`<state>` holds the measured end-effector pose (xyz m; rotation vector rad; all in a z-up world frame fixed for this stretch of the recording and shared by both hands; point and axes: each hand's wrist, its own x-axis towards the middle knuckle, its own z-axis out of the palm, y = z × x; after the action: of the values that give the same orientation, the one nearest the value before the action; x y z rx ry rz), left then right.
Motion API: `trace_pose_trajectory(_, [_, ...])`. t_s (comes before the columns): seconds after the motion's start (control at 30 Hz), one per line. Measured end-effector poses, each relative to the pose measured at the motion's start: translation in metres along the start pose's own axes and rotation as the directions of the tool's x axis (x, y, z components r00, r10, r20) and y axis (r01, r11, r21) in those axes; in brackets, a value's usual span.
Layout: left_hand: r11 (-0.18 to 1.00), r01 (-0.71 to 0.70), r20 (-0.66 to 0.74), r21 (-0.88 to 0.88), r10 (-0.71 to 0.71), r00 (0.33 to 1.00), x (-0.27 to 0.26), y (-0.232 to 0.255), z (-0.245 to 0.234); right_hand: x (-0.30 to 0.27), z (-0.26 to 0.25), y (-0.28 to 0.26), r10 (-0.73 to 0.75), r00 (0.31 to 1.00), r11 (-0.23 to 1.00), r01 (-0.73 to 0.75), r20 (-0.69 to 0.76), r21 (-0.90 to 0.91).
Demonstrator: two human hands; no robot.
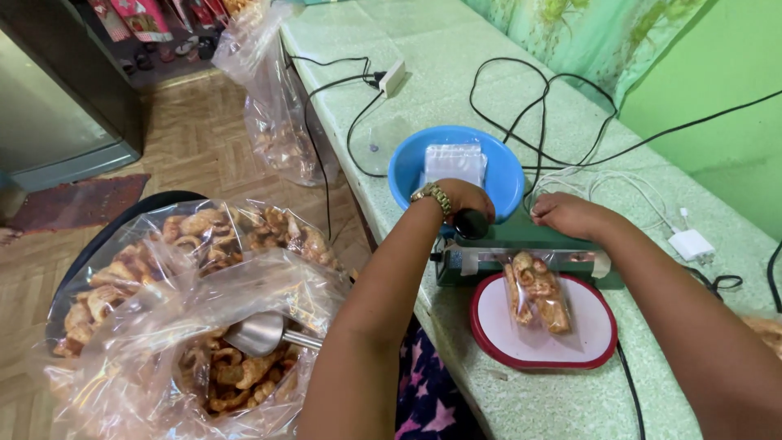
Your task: Scooping snacks into small plastic bags and sealing them using a heat sealer
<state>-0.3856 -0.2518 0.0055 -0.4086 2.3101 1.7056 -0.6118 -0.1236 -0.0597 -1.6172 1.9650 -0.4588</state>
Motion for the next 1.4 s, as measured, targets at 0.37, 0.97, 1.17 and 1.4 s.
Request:
trace_pose_trajectory(0.37, [0.911,0.036,-0.175,0.411,0.041,0.984,0.024,0.003,-0.005,-0.038,-0.011,-0.049,0.06,0.983,0.983,-0.089,-0.174,-0.162])
trace_pose_trajectory(0.97, [0.86,0.215,-0.574,0.462,0.105,0.812,-0.054,0.063,0.062,-0.077,-0.009,-0.099,-0.089,0.928,0.981,0.019,-0.362,-0.193])
trace_pose_trajectory(1.17, [0.926,0.206,-0.513,0.317,-0.015,0.858,-0.068,0.077,0.059,-0.177,0.029,-0.134,0.146,0.676,0.983,-0.016,-0.722,0.183])
trace_pose_trajectory(1.4, [0.936,0.209,-0.482,0.283,-0.05,0.875,-0.072,0.081,0.057,-0.193,0.06,-0.143,0.462,0.87,0.586,-0.153,-0.173,0.796])
